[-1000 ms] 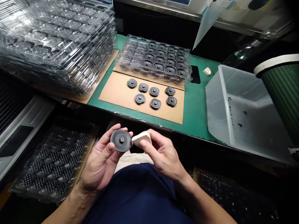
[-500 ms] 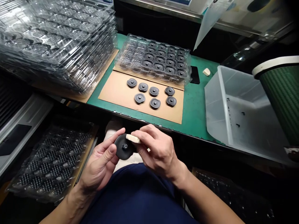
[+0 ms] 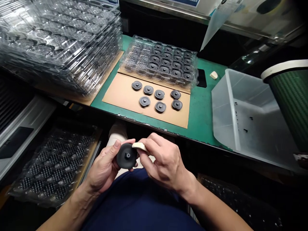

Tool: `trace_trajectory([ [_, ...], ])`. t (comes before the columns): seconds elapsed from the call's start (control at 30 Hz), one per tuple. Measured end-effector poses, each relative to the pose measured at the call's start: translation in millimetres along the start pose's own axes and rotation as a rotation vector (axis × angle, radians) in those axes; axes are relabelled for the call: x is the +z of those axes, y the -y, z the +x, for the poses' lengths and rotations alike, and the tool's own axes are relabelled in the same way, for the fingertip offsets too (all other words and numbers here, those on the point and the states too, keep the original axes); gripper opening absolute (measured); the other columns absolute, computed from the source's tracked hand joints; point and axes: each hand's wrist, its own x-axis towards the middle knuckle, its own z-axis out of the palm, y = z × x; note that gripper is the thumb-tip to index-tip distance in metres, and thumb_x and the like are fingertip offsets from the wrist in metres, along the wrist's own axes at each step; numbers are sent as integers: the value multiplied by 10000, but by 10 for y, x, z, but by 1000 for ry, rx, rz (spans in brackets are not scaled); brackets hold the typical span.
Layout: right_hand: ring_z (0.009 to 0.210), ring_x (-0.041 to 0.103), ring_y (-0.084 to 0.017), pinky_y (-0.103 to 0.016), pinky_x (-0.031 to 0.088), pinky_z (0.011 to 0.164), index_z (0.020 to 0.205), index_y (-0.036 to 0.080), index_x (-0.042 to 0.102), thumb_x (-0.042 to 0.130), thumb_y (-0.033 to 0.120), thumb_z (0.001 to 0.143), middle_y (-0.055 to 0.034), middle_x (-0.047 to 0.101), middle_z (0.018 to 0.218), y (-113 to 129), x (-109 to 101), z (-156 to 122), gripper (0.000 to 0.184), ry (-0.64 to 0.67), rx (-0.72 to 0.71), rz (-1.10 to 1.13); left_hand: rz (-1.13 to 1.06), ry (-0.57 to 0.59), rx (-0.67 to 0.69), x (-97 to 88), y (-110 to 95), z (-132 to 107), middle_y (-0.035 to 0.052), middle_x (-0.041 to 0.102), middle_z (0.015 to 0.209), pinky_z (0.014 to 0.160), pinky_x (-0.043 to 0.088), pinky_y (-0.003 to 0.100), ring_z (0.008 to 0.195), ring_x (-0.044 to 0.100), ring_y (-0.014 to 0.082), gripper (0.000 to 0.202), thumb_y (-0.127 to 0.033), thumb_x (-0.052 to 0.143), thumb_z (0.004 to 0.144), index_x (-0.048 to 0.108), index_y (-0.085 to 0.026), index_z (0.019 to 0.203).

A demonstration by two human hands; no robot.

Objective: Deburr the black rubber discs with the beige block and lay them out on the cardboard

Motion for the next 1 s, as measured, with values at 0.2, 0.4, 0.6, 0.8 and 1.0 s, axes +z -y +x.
trace_trajectory([
  [0.2, 621, 408, -140, -334, 329, 600, 791, 199, 525, 541, 214, 987, -7, 494, 748, 13, 8, -48, 197, 62, 35, 43, 29, 37, -21, -50, 22, 26, 97, 757, 863, 595, 626, 276, 692, 696, 180, 443, -509, 692, 963, 802, -136, 1176],
  [0.4, 737, 503, -175, -346, 400, 683, 982, 185, 642, 510, 226, 1023, -51, 575, 863, 32, 65, -17, 144, -8, -51, 9, 1, 92, -28, -56, 26, 47, 101, 770, 904, 704, 641, 276, 762, 713, 176, 400, -491, 699, 965, 819, -158, 1150],
  [0.6, 709, 477, -167, -352, 367, 659, 913, 179, 620, 510, 208, 1014, -45, 573, 838, 4, 91, -36, 152, 27, -37, -32, 49, 115, -27, -99, 20, 82, 108, 774, 926, 653, 638, 289, 740, 709, 187, 419, -473, 695, 969, 797, -150, 1216],
  [0.8, 691, 472, -148, -331, 378, 658, 919, 179, 592, 525, 234, 1040, -20, 550, 805, 55, 196, 2, 149, -110, 65, 125, -54, 18, 201, -51, 45, 70, 90, 791, 1155, 943, 599, 232, 1022, 742, 180, 354, -395, 778, 928, 790, -213, 1231],
  [1.0, 705, 452, -152, -334, 362, 665, 911, 169, 615, 531, 207, 1029, -25, 548, 818, -13, 207, 34, 149, -74, 4, 30, 38, 28, 130, -136, 33, 89, 98, 796, 1103, 889, 607, 223, 984, 745, 181, 370, -410, 782, 922, 796, -189, 1219],
])
